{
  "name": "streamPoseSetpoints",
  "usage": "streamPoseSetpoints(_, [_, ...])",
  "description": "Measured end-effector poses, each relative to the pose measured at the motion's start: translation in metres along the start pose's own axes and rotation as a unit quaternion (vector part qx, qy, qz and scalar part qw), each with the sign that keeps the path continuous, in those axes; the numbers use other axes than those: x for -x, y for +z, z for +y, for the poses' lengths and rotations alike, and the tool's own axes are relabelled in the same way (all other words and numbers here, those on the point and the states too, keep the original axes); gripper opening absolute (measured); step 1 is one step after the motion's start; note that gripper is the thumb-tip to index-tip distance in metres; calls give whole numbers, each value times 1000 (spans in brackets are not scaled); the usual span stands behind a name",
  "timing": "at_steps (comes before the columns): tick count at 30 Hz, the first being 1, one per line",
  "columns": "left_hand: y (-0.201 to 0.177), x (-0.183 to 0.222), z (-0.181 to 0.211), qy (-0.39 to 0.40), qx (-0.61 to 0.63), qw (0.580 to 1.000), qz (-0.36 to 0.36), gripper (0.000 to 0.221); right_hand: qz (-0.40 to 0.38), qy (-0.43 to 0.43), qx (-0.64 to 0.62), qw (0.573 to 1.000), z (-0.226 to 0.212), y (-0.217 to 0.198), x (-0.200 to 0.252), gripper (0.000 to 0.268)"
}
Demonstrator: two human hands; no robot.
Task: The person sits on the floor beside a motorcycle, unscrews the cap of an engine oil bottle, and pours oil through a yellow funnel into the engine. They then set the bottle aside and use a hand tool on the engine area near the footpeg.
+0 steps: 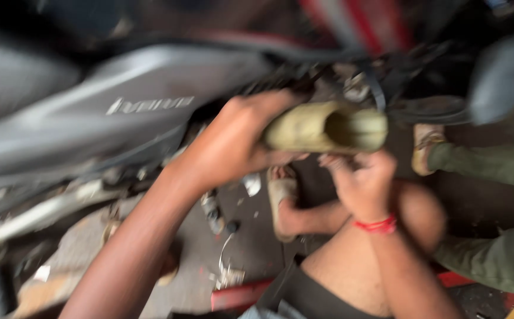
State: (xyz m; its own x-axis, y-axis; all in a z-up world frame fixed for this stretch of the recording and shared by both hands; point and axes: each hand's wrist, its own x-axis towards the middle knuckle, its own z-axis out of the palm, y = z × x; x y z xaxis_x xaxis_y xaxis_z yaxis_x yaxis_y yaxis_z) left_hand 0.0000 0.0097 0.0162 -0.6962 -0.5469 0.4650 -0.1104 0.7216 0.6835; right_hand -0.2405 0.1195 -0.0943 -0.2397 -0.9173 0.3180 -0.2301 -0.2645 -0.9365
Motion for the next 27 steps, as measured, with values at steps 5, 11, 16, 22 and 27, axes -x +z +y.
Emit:
streamPoseSetpoints(5, [-1,-8,10,-53,-13,998,-11,61,10,-18,-7,1000,-3,3,-2,19])
streamPoseSetpoints(11, [1,-12,12,-120,-1,993,-22,58,10,5,-19,1000,-9,3,-4,25])
streamPoseSetpoints(16, [3,-9,7,-111,-21,994,-11,62,2,11,-36,999,-8,7,-4,31])
streamPoseSetpoints(22, [4,-10,7,-121,-12,993,-10,60,10,18,-70,997,-39,6,-14,64])
streamPoseSetpoints(27, [2,-7,6,-109,-25,994,-18,63,157,54,-55,985,-63,-23,22,42])
